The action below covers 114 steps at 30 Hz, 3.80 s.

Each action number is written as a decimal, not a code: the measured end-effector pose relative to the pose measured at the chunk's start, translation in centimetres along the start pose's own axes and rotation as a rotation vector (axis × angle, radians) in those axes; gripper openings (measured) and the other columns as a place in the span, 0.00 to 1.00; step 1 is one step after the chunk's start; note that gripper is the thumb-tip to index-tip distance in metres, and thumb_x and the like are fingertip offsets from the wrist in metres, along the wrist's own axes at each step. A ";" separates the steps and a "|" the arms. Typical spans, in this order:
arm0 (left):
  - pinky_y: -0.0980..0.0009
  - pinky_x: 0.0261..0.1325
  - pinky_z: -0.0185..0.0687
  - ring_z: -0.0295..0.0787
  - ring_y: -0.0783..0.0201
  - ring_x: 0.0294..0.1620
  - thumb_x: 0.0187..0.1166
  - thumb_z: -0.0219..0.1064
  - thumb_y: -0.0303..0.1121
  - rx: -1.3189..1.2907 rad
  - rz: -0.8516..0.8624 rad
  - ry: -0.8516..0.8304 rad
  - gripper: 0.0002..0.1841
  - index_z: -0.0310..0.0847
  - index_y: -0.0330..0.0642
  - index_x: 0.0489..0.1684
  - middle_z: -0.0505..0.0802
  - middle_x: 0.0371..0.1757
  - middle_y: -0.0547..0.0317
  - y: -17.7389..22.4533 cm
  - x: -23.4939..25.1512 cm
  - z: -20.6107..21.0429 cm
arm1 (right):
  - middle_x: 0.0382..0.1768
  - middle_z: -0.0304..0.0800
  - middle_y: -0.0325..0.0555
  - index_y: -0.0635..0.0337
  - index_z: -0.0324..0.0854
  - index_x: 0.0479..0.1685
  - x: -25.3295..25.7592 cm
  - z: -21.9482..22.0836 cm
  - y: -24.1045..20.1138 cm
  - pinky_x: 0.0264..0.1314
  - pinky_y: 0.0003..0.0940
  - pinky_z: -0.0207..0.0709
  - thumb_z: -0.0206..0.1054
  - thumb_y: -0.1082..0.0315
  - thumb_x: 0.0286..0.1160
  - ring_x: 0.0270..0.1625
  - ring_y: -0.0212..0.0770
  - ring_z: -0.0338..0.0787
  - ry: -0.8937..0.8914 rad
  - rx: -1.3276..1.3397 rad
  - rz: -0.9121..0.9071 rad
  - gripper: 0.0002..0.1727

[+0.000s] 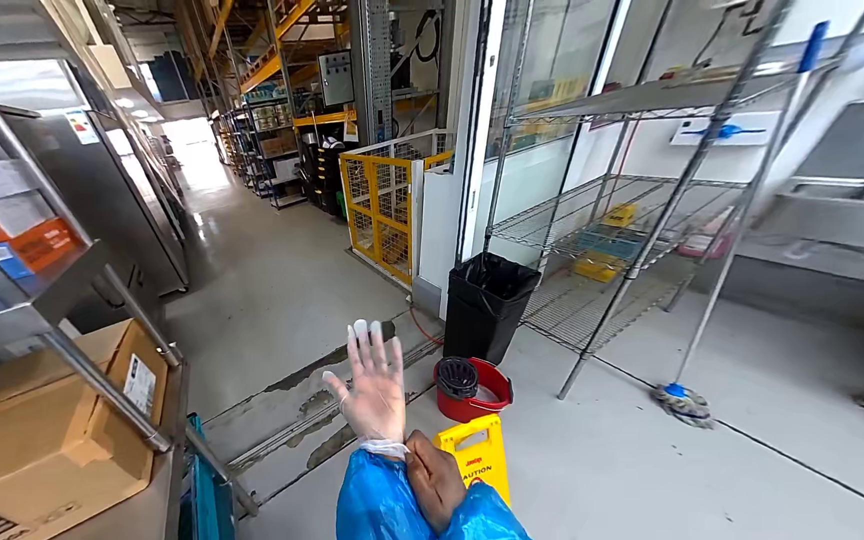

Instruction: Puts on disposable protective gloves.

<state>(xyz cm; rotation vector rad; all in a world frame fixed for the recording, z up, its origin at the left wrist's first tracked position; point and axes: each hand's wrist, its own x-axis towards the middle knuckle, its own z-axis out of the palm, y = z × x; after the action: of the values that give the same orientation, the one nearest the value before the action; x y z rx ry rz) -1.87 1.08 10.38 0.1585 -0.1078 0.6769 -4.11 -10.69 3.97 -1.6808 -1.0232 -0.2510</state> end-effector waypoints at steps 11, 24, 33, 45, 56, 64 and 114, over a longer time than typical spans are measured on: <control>0.43 0.90 0.51 0.51 0.54 0.95 0.67 0.18 0.84 0.062 -0.103 -0.140 0.55 0.51 0.66 0.95 0.57 0.95 0.66 0.5 -0.9 1.0 | 0.15 0.75 0.44 0.63 0.76 0.28 -1.4 -1.0 -1.9 0.20 0.27 0.69 0.53 0.66 0.77 0.17 0.32 0.76 -0.114 0.056 -0.033 0.13; 0.52 0.93 0.41 0.41 0.60 0.96 0.67 0.32 0.85 0.370 -0.047 -0.201 0.55 0.44 0.62 0.97 0.51 0.97 0.66 -1.6 -0.1 1.5 | 0.24 0.82 0.41 0.57 0.78 0.38 0.0 -2.3 -0.9 0.22 0.24 0.75 0.61 0.59 0.72 0.21 0.30 0.78 0.062 -0.110 -0.141 0.10; 0.64 0.71 0.81 0.87 0.59 0.69 0.95 0.33 0.48 0.563 -0.151 -0.083 0.29 0.73 0.42 0.79 0.87 0.74 0.54 -2.5 -0.2 1.9 | 0.21 0.88 0.44 0.56 0.92 0.56 2.7 -3.2 -1.2 0.12 0.35 0.73 0.60 0.60 0.71 0.14 0.38 0.82 0.191 -0.419 -0.337 0.21; 0.71 0.50 0.87 0.94 0.63 0.39 0.96 0.37 0.41 0.817 -0.198 0.067 0.30 0.86 0.29 0.48 0.96 0.40 0.49 -2.1 -0.5 3.2 | 0.45 0.93 0.49 0.57 0.87 0.47 4.1 -4.0 -2.7 0.26 0.31 0.85 0.53 0.61 0.86 0.33 0.38 0.93 0.140 -0.255 -0.271 0.16; 0.73 0.47 0.83 0.91 0.66 0.56 0.79 0.13 0.71 0.992 -0.495 -0.314 0.55 0.78 0.38 0.73 0.89 0.70 0.50 -1.8 -1.1 -0.1 | 0.28 0.86 0.48 0.61 0.81 0.34 2.9 -3.6 -2.2 0.32 0.34 0.82 0.47 0.61 0.82 0.30 0.40 0.87 -0.118 -0.130 -0.185 0.19; 0.54 0.96 0.29 0.36 0.61 0.97 0.88 0.36 0.63 1.112 -0.108 -0.208 0.41 0.53 0.43 0.94 0.51 0.97 0.55 -3.1 -1.8 -2.9 | 0.32 0.89 0.51 0.62 0.82 0.35 1.1 -3.4 -2.1 0.21 0.40 0.82 0.50 0.63 0.76 0.24 0.43 0.89 -0.154 -0.276 -0.157 0.16; 0.76 0.24 0.83 0.84 0.69 0.17 0.88 0.62 0.30 1.395 -0.261 0.248 0.12 0.84 0.27 0.39 0.87 0.20 0.54 -0.3 -6.2 2.9 | 0.22 0.91 0.36 0.59 0.90 0.32 -2.3 -11.0 0.1 0.18 0.18 0.74 0.67 0.69 0.77 0.17 0.23 0.82 0.246 0.709 0.606 0.08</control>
<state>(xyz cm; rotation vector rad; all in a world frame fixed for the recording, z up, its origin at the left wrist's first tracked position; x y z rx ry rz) -6.62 -3.47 12.24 1.3947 0.6410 0.3995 -1.90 -21.44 6.63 -1.1863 -0.3150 0.2753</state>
